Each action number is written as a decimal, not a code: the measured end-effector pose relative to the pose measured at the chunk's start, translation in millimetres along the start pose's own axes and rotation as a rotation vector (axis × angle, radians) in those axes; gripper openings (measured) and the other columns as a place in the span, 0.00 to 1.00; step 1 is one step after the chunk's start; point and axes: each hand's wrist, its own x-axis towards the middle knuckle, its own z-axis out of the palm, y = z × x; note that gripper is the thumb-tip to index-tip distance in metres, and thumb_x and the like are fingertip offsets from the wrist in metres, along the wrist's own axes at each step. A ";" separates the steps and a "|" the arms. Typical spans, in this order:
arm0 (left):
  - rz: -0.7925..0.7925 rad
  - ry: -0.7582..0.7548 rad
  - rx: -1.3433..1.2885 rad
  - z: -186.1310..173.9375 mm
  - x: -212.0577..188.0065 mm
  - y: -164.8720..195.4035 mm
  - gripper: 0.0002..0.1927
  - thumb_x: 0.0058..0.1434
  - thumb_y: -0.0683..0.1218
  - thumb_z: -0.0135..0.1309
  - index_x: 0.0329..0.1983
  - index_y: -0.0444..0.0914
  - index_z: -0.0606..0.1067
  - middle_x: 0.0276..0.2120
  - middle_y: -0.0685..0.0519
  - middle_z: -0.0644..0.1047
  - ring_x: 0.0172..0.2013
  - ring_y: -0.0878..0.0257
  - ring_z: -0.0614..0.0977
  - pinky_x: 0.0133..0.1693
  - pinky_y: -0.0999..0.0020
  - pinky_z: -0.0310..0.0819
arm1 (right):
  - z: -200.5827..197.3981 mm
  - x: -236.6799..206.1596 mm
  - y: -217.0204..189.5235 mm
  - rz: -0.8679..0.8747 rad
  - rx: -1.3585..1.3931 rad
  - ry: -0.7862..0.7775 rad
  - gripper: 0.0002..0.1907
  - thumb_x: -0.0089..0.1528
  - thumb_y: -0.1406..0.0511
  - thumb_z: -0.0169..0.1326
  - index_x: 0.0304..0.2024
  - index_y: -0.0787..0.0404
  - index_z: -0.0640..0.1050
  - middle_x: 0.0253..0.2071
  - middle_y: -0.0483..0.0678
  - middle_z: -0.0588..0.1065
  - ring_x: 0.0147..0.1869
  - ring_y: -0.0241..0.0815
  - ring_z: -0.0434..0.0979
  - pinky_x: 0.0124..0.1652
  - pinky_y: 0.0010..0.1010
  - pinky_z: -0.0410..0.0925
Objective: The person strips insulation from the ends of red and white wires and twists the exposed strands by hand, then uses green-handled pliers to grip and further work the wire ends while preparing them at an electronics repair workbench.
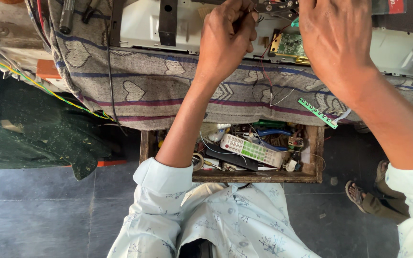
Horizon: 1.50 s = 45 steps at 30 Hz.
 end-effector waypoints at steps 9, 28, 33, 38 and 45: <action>0.059 0.057 0.002 2.5 -1.1 0.8 0.01 0.68 0.39 0.53 0.40 0.35 0.74 0.22 0.55 0.78 0.20 0.70 0.81 0.25 0.73 0.73 | 3.0 -6.6 -4.0 0.010 -0.047 -0.040 0.17 0.59 0.75 0.55 0.51 0.65 0.74 0.48 0.54 0.72 0.57 0.46 0.72 0.56 0.37 0.66; 0.114 0.206 0.026 12.2 -3.0 0.0 0.04 0.65 0.36 0.57 0.35 0.34 0.74 0.20 0.55 0.77 0.21 0.73 0.78 0.27 0.74 0.69 | 6.6 -6.5 -4.4 0.040 0.068 -0.060 0.15 0.58 0.77 0.53 0.48 0.66 0.74 0.45 0.55 0.73 0.54 0.48 0.72 0.53 0.40 0.66; 0.104 0.215 0.019 12.4 -2.6 -1.5 0.03 0.64 0.36 0.57 0.35 0.35 0.74 0.20 0.55 0.77 0.21 0.73 0.78 0.26 0.74 0.68 | 4.3 -4.8 -4.0 0.038 0.107 -0.074 0.17 0.59 0.79 0.54 0.50 0.67 0.73 0.46 0.57 0.72 0.55 0.50 0.72 0.54 0.41 0.65; 0.122 0.218 0.062 12.4 -2.3 -2.7 0.04 0.64 0.36 0.58 0.35 0.35 0.74 0.19 0.56 0.77 0.21 0.73 0.76 0.27 0.73 0.66 | -0.5 -3.8 -3.4 0.040 0.225 -0.065 0.21 0.57 0.78 0.56 0.54 0.68 0.73 0.49 0.60 0.72 0.57 0.55 0.71 0.54 0.43 0.64; 0.130 0.219 0.031 12.6 -3.6 -0.1 0.04 0.65 0.36 0.55 0.36 0.35 0.72 0.20 0.55 0.75 0.21 0.73 0.75 0.27 0.74 0.66 | 1.6 -6.0 -5.1 0.039 0.140 -0.080 0.17 0.60 0.78 0.56 0.51 0.66 0.72 0.49 0.57 0.71 0.55 0.52 0.71 0.54 0.41 0.65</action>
